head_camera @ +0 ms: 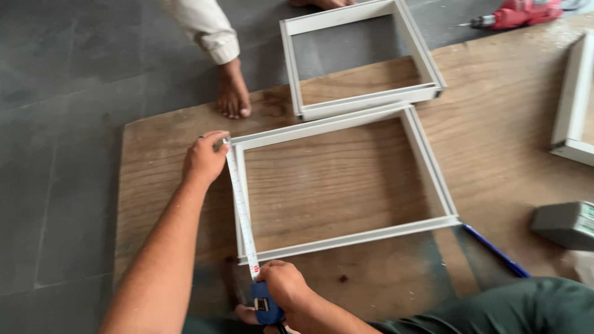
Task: The person measures and marks a white rectangular frame using a tape measure and pen, then assembles multiple frames by fitting pieces together and aligning them on a wooden board. They handle the frames by hand, occasionally lifting and repositioning them.
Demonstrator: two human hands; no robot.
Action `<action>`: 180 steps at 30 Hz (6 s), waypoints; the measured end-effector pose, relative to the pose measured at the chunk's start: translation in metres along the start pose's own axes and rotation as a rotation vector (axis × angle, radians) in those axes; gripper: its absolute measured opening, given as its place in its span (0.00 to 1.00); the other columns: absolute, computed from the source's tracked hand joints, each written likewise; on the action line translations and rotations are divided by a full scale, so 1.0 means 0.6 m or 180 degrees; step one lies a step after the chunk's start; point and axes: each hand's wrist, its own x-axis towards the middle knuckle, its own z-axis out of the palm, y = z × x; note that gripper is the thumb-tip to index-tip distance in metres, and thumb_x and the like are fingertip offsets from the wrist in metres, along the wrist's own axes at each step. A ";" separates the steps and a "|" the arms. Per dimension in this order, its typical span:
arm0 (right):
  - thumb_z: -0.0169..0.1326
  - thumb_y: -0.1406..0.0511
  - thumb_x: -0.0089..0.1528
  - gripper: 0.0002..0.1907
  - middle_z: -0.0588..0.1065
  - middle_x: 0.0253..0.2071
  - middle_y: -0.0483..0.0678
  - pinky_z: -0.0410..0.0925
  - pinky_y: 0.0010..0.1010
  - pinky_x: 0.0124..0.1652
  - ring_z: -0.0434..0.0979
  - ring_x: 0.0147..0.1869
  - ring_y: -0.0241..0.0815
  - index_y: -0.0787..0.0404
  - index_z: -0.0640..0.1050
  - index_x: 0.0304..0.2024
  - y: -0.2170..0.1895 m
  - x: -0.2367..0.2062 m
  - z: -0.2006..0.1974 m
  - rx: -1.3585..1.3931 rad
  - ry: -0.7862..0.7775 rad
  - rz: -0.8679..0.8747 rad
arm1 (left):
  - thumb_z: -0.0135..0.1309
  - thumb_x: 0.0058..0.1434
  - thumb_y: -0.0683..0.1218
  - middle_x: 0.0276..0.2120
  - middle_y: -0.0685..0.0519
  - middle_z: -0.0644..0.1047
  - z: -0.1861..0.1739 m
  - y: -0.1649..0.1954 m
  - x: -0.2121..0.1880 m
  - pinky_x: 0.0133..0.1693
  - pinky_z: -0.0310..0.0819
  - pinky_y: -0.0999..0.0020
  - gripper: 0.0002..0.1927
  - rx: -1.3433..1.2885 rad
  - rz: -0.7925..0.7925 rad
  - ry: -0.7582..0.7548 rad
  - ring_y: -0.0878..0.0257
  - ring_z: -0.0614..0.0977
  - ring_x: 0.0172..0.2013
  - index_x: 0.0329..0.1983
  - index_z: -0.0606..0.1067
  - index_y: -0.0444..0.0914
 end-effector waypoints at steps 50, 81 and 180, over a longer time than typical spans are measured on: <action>0.47 0.54 0.69 0.15 0.72 0.29 0.50 0.69 0.33 0.17 0.82 0.31 0.53 0.58 0.72 0.38 0.009 0.125 0.016 0.0229 -0.0642 0.0755 | 0.62 0.54 0.39 0.52 0.45 0.79 0.064 -0.085 0.049 0.58 0.72 0.60 0.19 -0.0099 0.0115 -0.0281 0.49 0.79 0.55 0.51 0.82 0.42; 0.49 0.48 0.68 0.17 0.74 0.29 0.47 0.74 0.36 0.20 0.78 0.30 0.44 0.53 0.75 0.38 0.033 0.192 -0.008 -0.0134 -0.0733 0.0779 | 0.55 0.63 0.44 0.61 0.55 0.72 0.025 -0.003 0.031 0.59 0.70 0.57 0.21 0.0561 -0.0418 -0.0721 0.54 0.75 0.60 0.60 0.77 0.50; 0.47 0.70 0.59 0.30 0.75 0.59 0.57 0.67 0.42 0.58 0.73 0.60 0.48 0.62 0.70 0.66 -0.095 -0.211 -0.515 -0.0269 0.1197 -0.2648 | 0.57 0.54 0.35 0.57 0.54 0.78 -0.116 0.089 -0.312 0.53 0.73 0.58 0.41 -0.3330 -0.1550 -0.1162 0.56 0.80 0.53 0.72 0.62 0.45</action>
